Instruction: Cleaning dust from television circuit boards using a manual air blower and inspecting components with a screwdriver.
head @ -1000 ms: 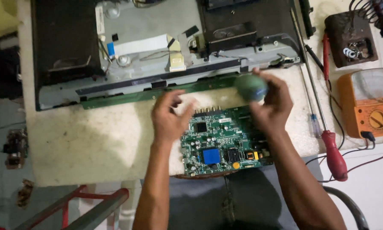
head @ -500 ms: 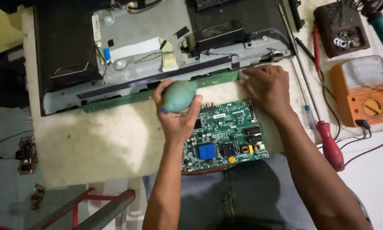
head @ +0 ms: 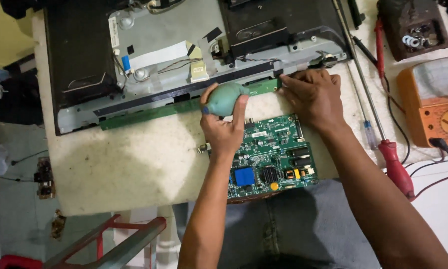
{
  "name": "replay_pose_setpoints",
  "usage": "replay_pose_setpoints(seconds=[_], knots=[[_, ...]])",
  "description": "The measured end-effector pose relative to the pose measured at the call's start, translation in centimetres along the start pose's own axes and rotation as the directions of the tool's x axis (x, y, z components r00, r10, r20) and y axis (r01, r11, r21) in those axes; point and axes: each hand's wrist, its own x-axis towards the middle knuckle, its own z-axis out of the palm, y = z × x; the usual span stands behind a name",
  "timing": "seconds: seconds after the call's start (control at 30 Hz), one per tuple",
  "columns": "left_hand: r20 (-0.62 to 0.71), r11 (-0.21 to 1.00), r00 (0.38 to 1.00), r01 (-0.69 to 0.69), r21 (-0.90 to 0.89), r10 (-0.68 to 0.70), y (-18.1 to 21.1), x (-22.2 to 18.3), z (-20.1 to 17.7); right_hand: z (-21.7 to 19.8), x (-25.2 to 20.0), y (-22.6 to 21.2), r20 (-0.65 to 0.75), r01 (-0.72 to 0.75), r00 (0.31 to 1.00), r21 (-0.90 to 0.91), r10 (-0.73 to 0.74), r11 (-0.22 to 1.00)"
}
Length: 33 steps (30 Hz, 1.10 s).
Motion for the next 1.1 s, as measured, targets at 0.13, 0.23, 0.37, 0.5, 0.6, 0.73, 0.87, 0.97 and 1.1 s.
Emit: replay_pose_setpoints(seconds=[0.13, 0.23, 0.37, 0.5, 0.6, 0.73, 0.87, 0.97, 1.1], knots=[[-0.032, 0.993, 0.996, -0.08, 0.083, 0.083, -1.8, -0.2, 0.4, 0.2, 0.0, 0.5, 0.02, -0.011, 1.0, 0.018, 0.01, 1.0], [-0.061, 0.99, 0.993, -0.092, 0.111, 0.1, -1.6, -0.1, 0.2, 0.3, 0.0, 0.7, 0.034, -0.001, 0.999, 0.032, 0.0, 0.999], [-0.037, 0.999, 0.998, -0.05, -0.006, 0.05, -0.6, 0.2, -0.4, -0.3, 0.1, -0.1, 0.019, 0.016, 1.0, 0.036, -0.017, 0.999], [-0.042, 0.999, 0.998, -0.047, -0.001, 0.047, -0.7, 0.2, -0.7, -0.5, 0.3, -0.3, 0.031, 0.04, 0.999, -0.008, -0.039, 0.999], [-0.029, 0.998, 0.999, -0.037, -0.047, 0.035, -0.4, 0.3, -0.8, -0.2, 0.1, 0.1, 0.033, 0.024, 0.999, -0.005, -0.024, 1.0], [-0.026, 0.999, 0.999, -0.033, -0.023, 0.033, -1.3, -0.1, -0.4, 0.1, -0.1, 0.6, 0.043, 0.027, 0.999, -0.009, -0.027, 1.0], [-0.063, 0.997, 0.997, -0.029, 0.066, 0.033, -1.9, -0.3, -0.2, -0.1, 0.1, 0.7, 0.055, 0.044, 0.998, -0.033, -0.042, 0.998], [-0.057, 0.999, 0.998, -0.034, -0.031, 0.032, -0.4, 0.4, -0.7, -0.2, 0.2, -0.1, 0.011, 0.018, 1.0, 0.031, -0.019, 0.999], [-0.105, 0.997, 0.993, -0.053, 0.058, 0.059, -1.4, 0.1, -0.4, -0.4, 0.1, 0.0, 0.022, -0.003, 1.0, 0.015, 0.003, 1.0]])
